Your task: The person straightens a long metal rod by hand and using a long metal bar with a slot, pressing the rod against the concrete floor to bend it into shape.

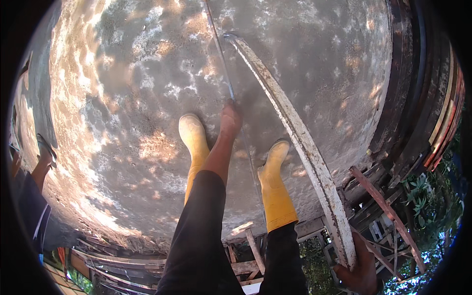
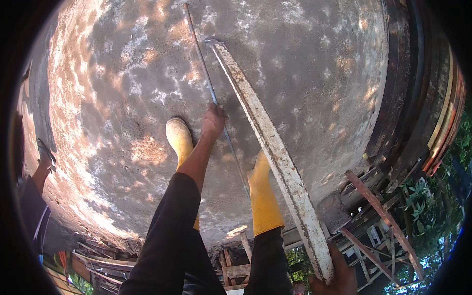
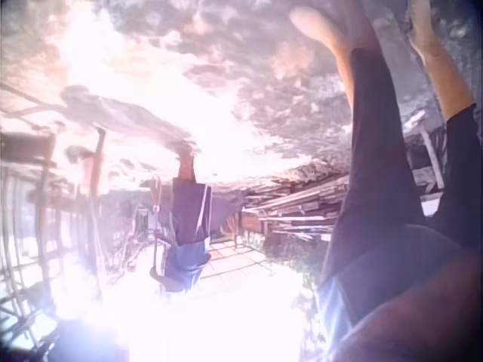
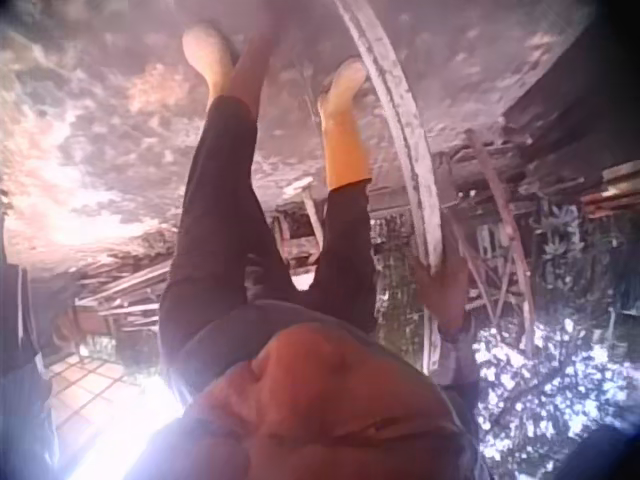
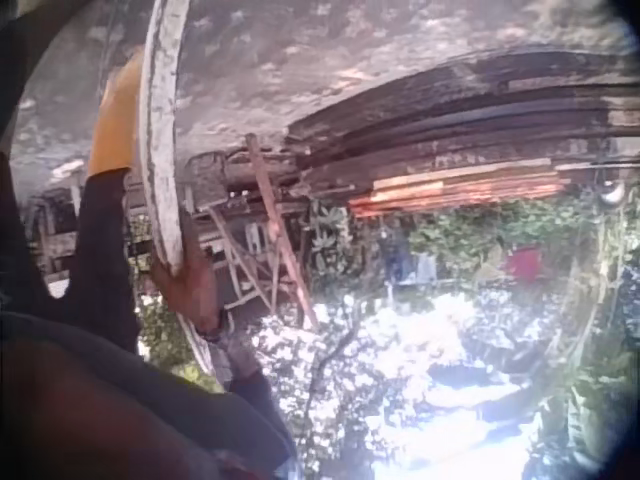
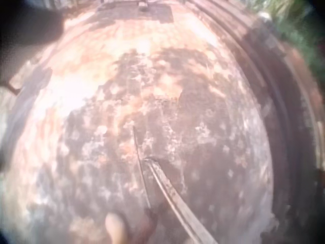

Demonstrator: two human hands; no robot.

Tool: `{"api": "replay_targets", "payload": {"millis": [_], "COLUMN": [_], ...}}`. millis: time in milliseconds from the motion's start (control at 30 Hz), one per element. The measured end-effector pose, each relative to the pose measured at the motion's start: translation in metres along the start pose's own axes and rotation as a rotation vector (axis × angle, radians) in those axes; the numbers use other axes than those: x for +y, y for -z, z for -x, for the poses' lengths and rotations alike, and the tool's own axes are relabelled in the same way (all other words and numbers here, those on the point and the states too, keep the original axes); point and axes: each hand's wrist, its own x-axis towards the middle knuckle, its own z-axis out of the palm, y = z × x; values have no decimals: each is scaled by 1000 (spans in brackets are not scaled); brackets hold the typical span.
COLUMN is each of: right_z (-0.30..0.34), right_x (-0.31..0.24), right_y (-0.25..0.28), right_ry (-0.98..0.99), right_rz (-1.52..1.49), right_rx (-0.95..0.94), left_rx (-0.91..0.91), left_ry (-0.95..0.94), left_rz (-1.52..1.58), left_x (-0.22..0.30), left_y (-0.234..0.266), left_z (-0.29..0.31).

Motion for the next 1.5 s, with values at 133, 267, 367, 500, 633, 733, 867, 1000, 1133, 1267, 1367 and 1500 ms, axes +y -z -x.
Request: {"api": "replay_targets", "payload": {"millis": [133, 267, 367, 500, 633, 733, 867, 1000, 1133, 1267, 1367, 1500], "right_z": [21, 38, 43, 47, 55, 60, 63, 64, 65, 66, 61, 57], "right_x": [-26, -25, -36, -49, -64, -70, -77, -89, -90, -91, -79, -41], "right_y": [-1, 3, 30, 43, 51, 56, 61, 55, 65, 44, 10, -31], "right_ry": [0, -179, -150, 75, 55, 13, 49, 63, 73, 66, 87, 69], "right_rz": [111, -285, 75, 260, -4, -65, 93, 232, 266, 372, 403, 358], "right_rx": [-99, -57, -150, -34, -38, -80, -74, 56, -127, -11, 70, 38], "left_rx": [31, 32, 84, 51, 79, 81, 16, -46, 2, 32, 15, 66], "left_ry": [-160, -12, -21, -45, -44, -28, 51, 137, 95, -8, -54, -51], "left_rz": [-101, -45, 28, -18, 0, -27, 16, 146, 22, 10, -12, -241], "left_x": [-33, -15, -15, 5, 13, 11, 10, 20, 16, -9, 2, 8], "left_y": [29, 14, 18, 22, 31, 34, 35, 35, 27, 38, 31, 21], "left_z": [-19, -7, -8, -1, 6, 3, 3, 8, 0, -2, -1, -7]}}
